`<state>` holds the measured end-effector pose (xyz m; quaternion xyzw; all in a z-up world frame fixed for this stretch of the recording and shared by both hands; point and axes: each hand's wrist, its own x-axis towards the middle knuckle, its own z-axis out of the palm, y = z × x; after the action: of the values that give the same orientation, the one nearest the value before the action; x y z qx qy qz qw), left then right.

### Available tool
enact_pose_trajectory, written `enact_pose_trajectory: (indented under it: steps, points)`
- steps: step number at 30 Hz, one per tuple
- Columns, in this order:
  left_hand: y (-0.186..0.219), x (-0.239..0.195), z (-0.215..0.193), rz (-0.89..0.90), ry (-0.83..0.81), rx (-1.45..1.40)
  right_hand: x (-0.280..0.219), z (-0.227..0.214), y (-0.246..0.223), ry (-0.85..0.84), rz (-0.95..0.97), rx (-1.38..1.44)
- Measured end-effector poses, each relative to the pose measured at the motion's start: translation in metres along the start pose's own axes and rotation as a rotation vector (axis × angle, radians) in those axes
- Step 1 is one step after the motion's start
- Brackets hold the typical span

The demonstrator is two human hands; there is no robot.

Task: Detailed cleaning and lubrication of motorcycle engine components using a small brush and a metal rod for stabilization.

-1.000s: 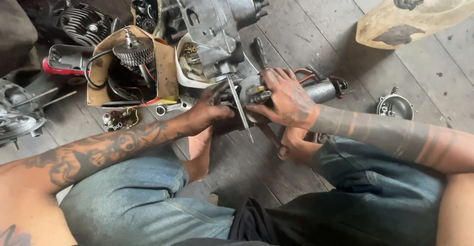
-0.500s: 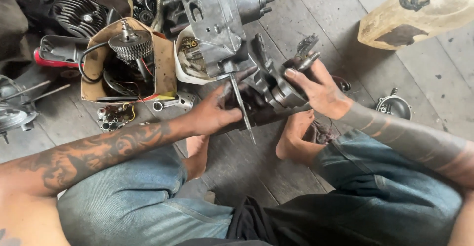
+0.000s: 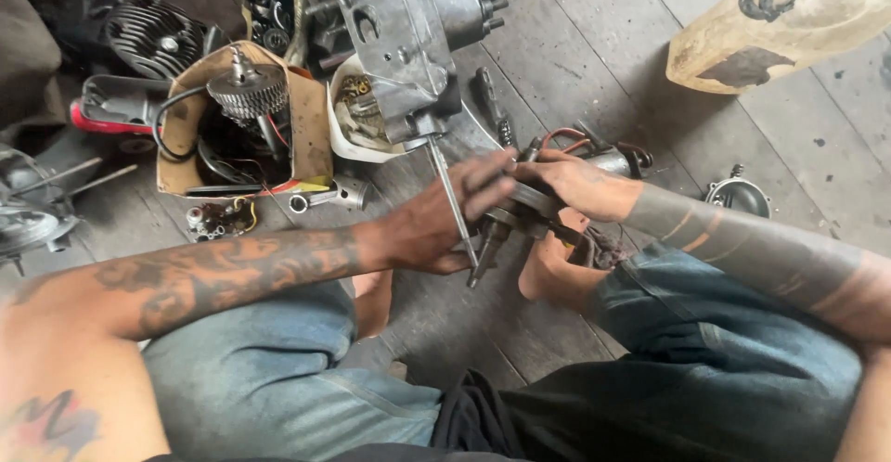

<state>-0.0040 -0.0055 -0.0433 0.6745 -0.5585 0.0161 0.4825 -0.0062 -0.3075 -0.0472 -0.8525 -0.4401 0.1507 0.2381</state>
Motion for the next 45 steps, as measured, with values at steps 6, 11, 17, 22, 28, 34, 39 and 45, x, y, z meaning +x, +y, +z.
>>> enact_pose_trajectory:
  steps: [6, 11, 17, 22, 28, 34, 39, 45]
  points:
    - [0.003, 0.004, 0.000, 0.014, 0.143, 0.056, 0.001, 0.041, 0.048, 0.004, 0.185, 0.462]
    - [0.005, -0.005, 0.001, -0.050, 0.099, 0.024, 0.064, -0.068, -0.082, -0.281, 0.968, 0.960]
    - [0.011, -0.004, 0.008, -0.132, 0.164, 0.029, 0.040, -0.048, -0.037, -0.393, 0.410, 0.329]
    - [0.010, 0.000, 0.010, -0.096, 0.164, 0.029, 0.014, -0.009, -0.011, -0.252, 0.382, 0.442]
    - [0.025, 0.010, 0.001, -0.051, 0.156, 0.087, -0.006, -0.009, -0.040, -0.189, 0.542, 0.525]
    - [0.024, 0.006, 0.010, -0.042, 0.160, 0.183, 0.016, -0.035, -0.068, -0.098, 1.012, 1.014]
    - [0.023, 0.007, 0.009, 0.031, 0.159, 0.194, 0.025, -0.044, -0.070, -0.115, 1.083, 0.996]
    - [0.010, -0.001, 0.014, 0.112, 0.174, 0.179, 0.013, -0.022, -0.028, -0.126, 0.350, 0.149]
